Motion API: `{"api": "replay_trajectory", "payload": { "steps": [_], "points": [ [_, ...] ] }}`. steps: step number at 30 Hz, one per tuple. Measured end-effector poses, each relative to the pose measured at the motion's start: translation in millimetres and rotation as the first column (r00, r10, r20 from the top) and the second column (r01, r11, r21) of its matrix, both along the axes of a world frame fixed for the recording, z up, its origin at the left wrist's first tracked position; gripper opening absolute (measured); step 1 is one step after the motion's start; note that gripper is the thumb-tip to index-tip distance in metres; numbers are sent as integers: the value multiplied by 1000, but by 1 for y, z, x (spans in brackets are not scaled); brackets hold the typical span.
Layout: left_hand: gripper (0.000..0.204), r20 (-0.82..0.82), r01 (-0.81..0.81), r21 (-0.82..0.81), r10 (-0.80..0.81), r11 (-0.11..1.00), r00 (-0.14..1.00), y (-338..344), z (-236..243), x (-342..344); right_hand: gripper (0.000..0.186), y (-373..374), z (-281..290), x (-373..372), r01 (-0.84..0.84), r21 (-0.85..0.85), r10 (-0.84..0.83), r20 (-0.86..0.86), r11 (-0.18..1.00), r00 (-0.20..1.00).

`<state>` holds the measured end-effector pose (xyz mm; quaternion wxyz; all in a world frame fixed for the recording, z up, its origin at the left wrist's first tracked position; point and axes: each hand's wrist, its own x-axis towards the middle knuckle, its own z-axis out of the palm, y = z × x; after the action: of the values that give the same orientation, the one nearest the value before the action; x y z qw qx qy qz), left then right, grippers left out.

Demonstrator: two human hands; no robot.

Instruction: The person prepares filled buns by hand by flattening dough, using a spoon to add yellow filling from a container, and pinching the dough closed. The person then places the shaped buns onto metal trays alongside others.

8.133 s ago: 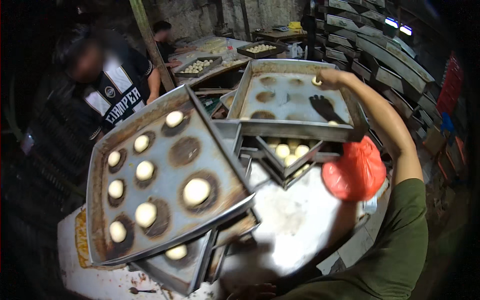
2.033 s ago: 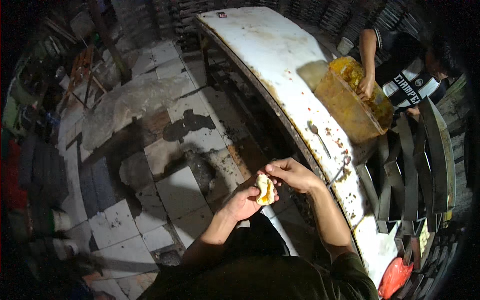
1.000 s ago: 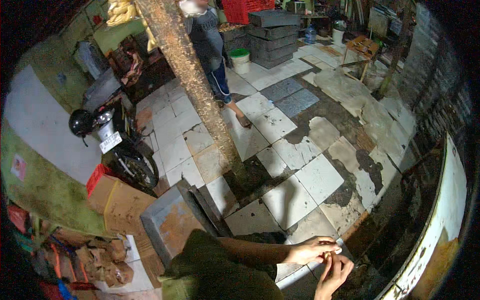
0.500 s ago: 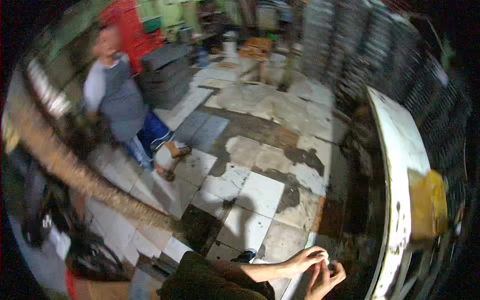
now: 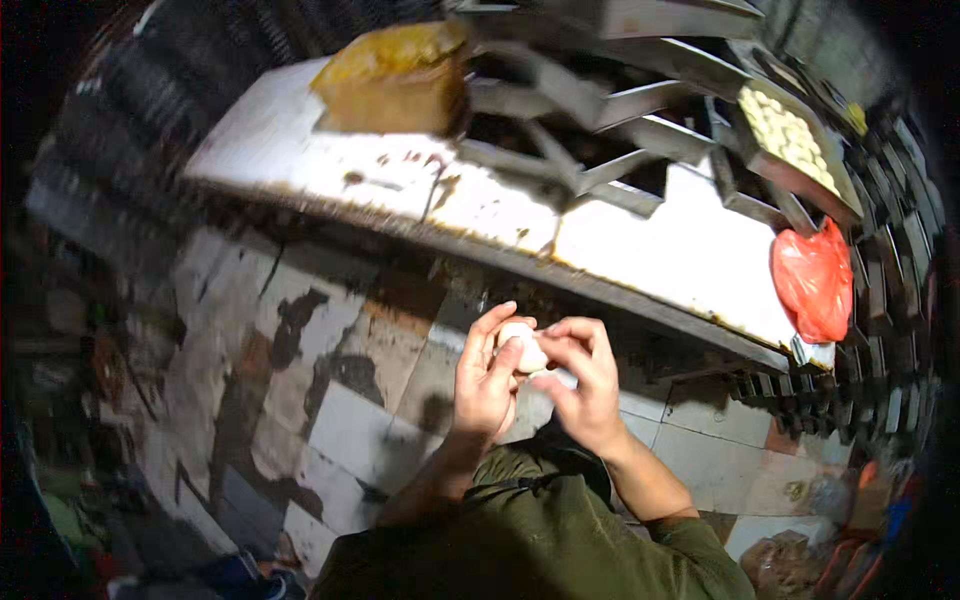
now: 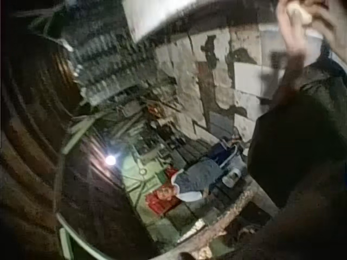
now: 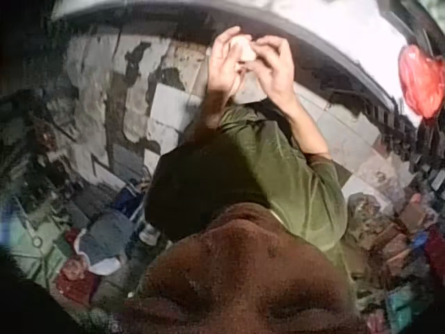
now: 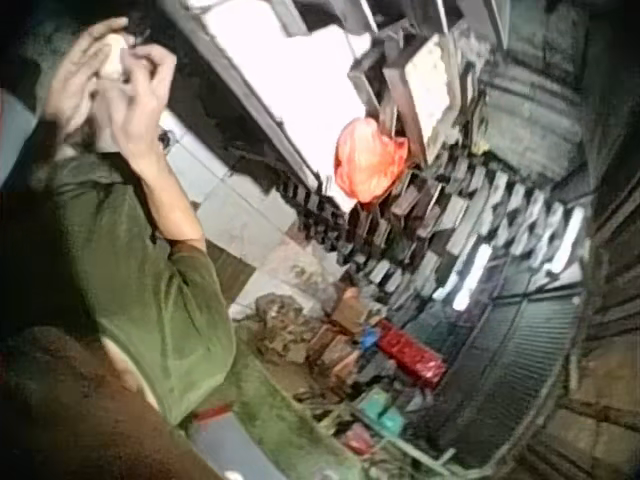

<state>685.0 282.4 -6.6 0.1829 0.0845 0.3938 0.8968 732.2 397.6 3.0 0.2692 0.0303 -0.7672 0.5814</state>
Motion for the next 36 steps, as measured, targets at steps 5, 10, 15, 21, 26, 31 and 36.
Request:
{"api": "replay_trajectory", "payload": {
  "steps": [5, 10, 15, 21, 26, 31, 36],
  "points": [
    [27, -267, 200, -212, -254, 957, 930, 110, 18, -1, 25, 115, 4, 12, 229, 294, -174, -202, 928, 964],
    [17, -595, 336, -401, -521, 852, 611, 196, 7, -24, 25, 214, -24, 24, -197, -764, 280, -23, 614, 960],
    [16, -490, 28, -778, -634, 628, 598, 331, -47, -75, 16, 319, -85, 10, 299, -359, -90, 497, 884, 863],
    [38, -508, -42, -809, -660, 587, 553, 327, -107, -132, 20, 376, -139, -75, 697, 160, -712, 241, 699, 659],
    [58, -189, 343, -655, -585, 673, 788, 182, -106, -157, 11, 296, -124, -76, 198, 537, -315, 135, 820, 939],
    [30, -382, 113, -669, -470, 735, 796, 108, -106, -168, 18, 344, -123, -41, 530, 721, -735, -43, 446, 677],
    [31, -48, 709, -615, -913, 346, 404, 95, -90, -235, 23, 330, -153, -116, 790, 301, -839, 305, 534, 450]
  ]
}}
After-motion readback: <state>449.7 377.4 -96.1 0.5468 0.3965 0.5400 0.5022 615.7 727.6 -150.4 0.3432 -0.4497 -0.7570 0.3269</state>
